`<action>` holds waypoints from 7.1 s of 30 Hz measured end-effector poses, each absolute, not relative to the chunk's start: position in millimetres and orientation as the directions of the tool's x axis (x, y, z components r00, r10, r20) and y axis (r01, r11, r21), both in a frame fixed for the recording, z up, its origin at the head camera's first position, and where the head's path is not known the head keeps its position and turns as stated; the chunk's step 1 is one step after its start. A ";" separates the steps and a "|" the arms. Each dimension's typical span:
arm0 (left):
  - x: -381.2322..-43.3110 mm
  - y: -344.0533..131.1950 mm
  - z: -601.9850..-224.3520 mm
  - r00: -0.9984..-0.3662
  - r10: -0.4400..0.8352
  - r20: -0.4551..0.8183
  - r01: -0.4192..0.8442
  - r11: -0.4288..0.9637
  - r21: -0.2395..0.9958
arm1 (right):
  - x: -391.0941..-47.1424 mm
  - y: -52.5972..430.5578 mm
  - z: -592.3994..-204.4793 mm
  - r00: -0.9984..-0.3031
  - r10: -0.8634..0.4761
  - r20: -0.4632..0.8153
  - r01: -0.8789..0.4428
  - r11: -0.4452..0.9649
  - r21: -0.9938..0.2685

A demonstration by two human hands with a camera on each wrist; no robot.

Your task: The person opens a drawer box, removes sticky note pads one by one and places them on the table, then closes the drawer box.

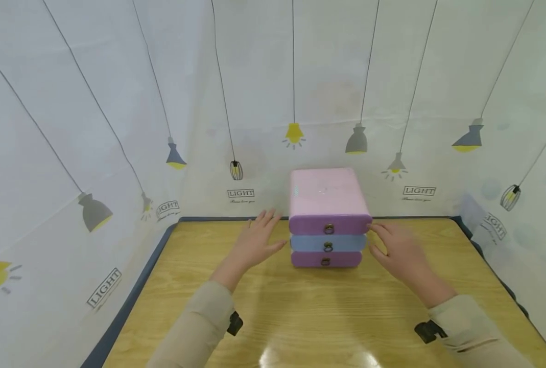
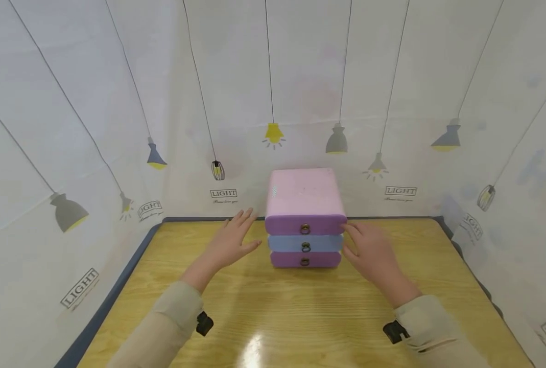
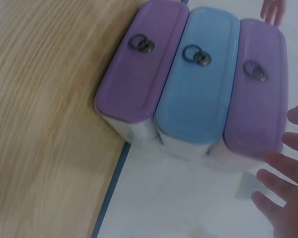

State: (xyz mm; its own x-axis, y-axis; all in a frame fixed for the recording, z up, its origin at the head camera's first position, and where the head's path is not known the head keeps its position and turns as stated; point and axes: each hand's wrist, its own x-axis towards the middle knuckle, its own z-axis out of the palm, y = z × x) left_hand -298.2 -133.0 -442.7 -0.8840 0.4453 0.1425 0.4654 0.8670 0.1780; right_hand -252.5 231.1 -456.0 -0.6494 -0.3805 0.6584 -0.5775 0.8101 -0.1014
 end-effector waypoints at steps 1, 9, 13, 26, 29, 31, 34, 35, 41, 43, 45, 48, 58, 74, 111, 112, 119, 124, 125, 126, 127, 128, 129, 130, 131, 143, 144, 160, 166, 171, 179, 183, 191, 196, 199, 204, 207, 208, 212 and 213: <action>-298.9 -130.1 -440.7 -0.880 0.452 0.145 0.473 0.859 0.197 | -252.6 227.1 -456.5 -0.648 -0.387 0.656 -0.586 0.804 -0.104; -304.5 -110.0 -429.0 -0.881 0.460 0.112 0.465 0.795 0.390 | -256.3 200.0 -462.1 -0.664 -0.426 0.614 -0.618 0.775 -0.131; -307.7 -101.6 -424.6 -0.892 0.444 0.085 0.419 0.741 0.524 | -258.6 190.2 -466.3 -0.695 -0.437 0.571 -0.604 0.786 -0.133; -328.8 -79.8 -406.2 -0.937 0.336 -0.091 0.176 0.685 0.707 | -260.2 166.0 -471.6 -0.776 -0.454 0.438 -0.564 0.810 -0.160; -339.2 -77.2 -404.6 -0.929 0.361 -0.087 0.160 0.601 0.783 | -261.5 163.5 -472.1 -0.799 -0.443 0.407 -0.540 0.825 -0.163; -345.8 -76.3 -404.4 -0.920 0.381 -0.088 0.149 0.549 0.823 | -262.2 161.7 -472.5 -0.815 -0.438 0.380 -0.524 0.837 -0.157; -351.5 -75.4 -402.8 -0.910 0.395 -0.125 0.110 0.521 0.847 | -263.1 157.6 -472.8 -0.842 -0.428 0.329 -0.494 0.856 -0.150; -352.6 -75.2 -401.9 -0.908 0.395 -0.140 0.099 0.526 0.845 | -263.3 156.1 -472.7 -0.850 -0.425 0.311 -0.485 0.862 -0.148; -359.1 -77.4 -399.6 -0.890 0.400 -0.220 0.062 0.584 0.809 | -263.3 149.0 -470.6 -0.870 -0.410 0.272 -0.466 0.866 -0.184; -362.0 -79.6 -401.1 -0.878 0.407 -0.252 0.043 0.590 0.806 | -263.4 147.4 -468.6 -0.874 -0.402 0.273 -0.462 0.862 -0.208; -364.0 -82.1 -402.8 -0.865 0.416 -0.281 0.021 0.590 0.807 | -264.1 145.4 -466.2 -0.880 -0.391 0.267 -0.453 0.860 -0.234; -365.3 -85.3 -403.6 -0.851 0.428 -0.306 0.002 0.585 0.811 | -266.5 141.5 -461.4 -0.890 -0.376 0.258 -0.439 0.861 -0.257; -367.1 -87.0 -405.2 -0.842 0.434 -0.321 0.010 0.607 0.795 | -272.9 136.9 -445.8 -0.907 -0.356 0.225 -0.412 0.860 -0.300; -363.7 -78.6 -418.0 -0.836 0.431 -0.340 -0.017 0.599 0.800 | -264.6 138.0 -429.9 -0.927 -0.359 0.109 -0.375 0.874 -0.310; -362.4 -78.8 -422.0 -0.859 0.325 -0.396 -0.130 0.609 0.782 | -230.2 139.8 -416.3 -0.877 -0.479 0.044 -0.462 0.812 -0.357; -362.8 -79.0 -422.3 -0.858 0.328 -0.395 -0.130 0.606 0.785 | -228.6 139.7 -415.7 -0.874 -0.484 0.039 -0.464 0.810 -0.357; -362.7 -80.3 -424.3 -0.856 0.336 -0.393 -0.132 0.593 0.794 | -220.6 140.1 -415.9 -0.875 -0.484 0.024 -0.456 0.806 -0.377; -360.1 -77.7 -424.9 -0.863 0.325 -0.388 -0.130 0.599 0.790 | -213.4 139.9 -416.4 -0.880 -0.474 0.020 -0.449 0.817 -0.362; -359.1 -77.0 -424.2 -0.864 0.322 -0.387 -0.129 0.601 0.789 | -211.8 139.7 -416.6 -0.878 -0.478 0.021 -0.453 0.817 -0.357; -358.2 -76.4 -423.8 -0.866 0.320 -0.385 -0.127 0.604 0.787 | -209.8 139.5 -416.3 -0.877 -0.480 0.018 -0.454 0.817 -0.355; -357.5 -76.0 -423.7 -0.867 0.318 -0.384 -0.127 0.604 0.787 | -208.0 139.3 -416.1 -0.876 -0.483 0.018 -0.457 0.817 -0.353; -356.5 -75.7 -423.2 -0.867 0.318 -0.383 -0.128 0.602 0.788 | -206.4 139.3 -416.0 -0.875 -0.484 0.019 -0.458 0.816 -0.353; -356.1 -75.4 -423.3 -0.868 0.317 -0.383 -0.129 0.600 0.790 | -204.9 139.2 -416.0 -0.876 -0.482 0.016 -0.456 0.817 -0.353; -355.6 -75.4 -423.5 -0.868 0.316 -0.382 -0.130 0.599 0.790 | -203.3 139.2 -415.8 -0.877 -0.480 0.014 -0.453 0.817 -0.357; -355.3 -75.2 -424.2 -0.869 0.316 -0.382 -0.130 0.598 0.791 | -201.8 139.3 -415.7 -0.878 -0.478 0.014 -0.451 0.816 -0.361; -354.4 -74.1 -427.3 -0.870 0.307 -0.385 -0.136 0.602 0.787 | -192.6 146.8 -409.2 -0.825 -0.562 0.063 -0.548 0.768 -0.331; -354.4 -74.1 -427.6 -0.870 0.306 -0.387 -0.138 0.602 0.787 | -192.0 148.0 -406.7 -0.824 -0.565 0.055 -0.549 0.768 -0.330; -357.4 -75.1 -432.1 -0.873 0.308 -0.378 -0.132 0.596 0.792 | -213.0 173.9 -350.4 -0.810 -0.586 0.013 -0.538 0.733 -0.417; -359.7 -74.6 -433.7 -0.874 0.310 -0.375 -0.125 0.602 0.788 | -238.4 180.2 -347.6 -0.786 -0.618 -0.030 -0.530 0.698 -0.481; -359.1 -75.3 -434.6 -0.870 0.314 -0.380 -0.126 0.604 0.787 | -260.0 183.8 -351.3 -0.780 -0.615 -0.113 -0.502 0.724 -0.474; -357.4 -76.1 -431.6 -0.875 0.307 -0.375 -0.120 0.612 0.782 | -283.7 181.7 -364.8 -0.773 -0.576 -0.265 -0.438 0.787 -0.434; -356.6 -75.5 -430.7 -0.875 0.304 -0.378 -0.123 0.614 0.779 | -287.6 178.6 -371.2 -0.763 -0.556 -0.330 -0.435 0.819 -0.374; -355.4 -75.4 -429.8 -0.874 0.307 -0.377 -0.122 0.612 0.781 | -287.6 175.8 -375.4 -0.756 -0.565 -0.330 -0.452 0.815 -0.362; -356.5 -75.7 -431.3 -0.875 0.303 -0.378 -0.122 0.617 0.778 | -288.2 175.2 -374.4 -0.759 -0.562 -0.329 -0.440 0.815 -0.377; -357.1 -76.1 -432.2 -0.874 0.303 -0.379 -0.125 0.614 0.779 | -287.7 175.4 -370.4 -0.759 -0.567 -0.320 -0.428 0.805 -0.410; -357.3 -76.7 -431.6 -0.876 0.300 -0.379 -0.129 0.610 0.782 | -285.3 176.6 -360.6 -0.749 -0.590 -0.300 -0.420 0.774 -0.473; -357.4 -76.8 -430.9 -0.875 0.303 -0.377 -0.128 0.607 0.784 | -283.8 178.1 -358.6 -0.742 -0.610 -0.277 -0.434 0.753 -0.495; -357.7 -76.6 -430.9 -0.874 0.305 -0.377 -0.127 0.607 0.785 | -283.3 178.9 -359.1 -0.739 -0.619 -0.267 -0.442 0.744 -0.500; -359.2 -75.9 -432.0 -0.872 0.312 -0.378 -0.125 0.604 0.787 | -279.6 183.0 -364.8 -0.743 -0.628 -0.232 -0.459 0.729 -0.507; -359.4 -75.8 -432.4 -0.871 0.312 -0.379 -0.125 0.605 0.787 | -278.4 184.0 -366.7 -0.744 -0.631 -0.220 -0.466 0.726 -0.505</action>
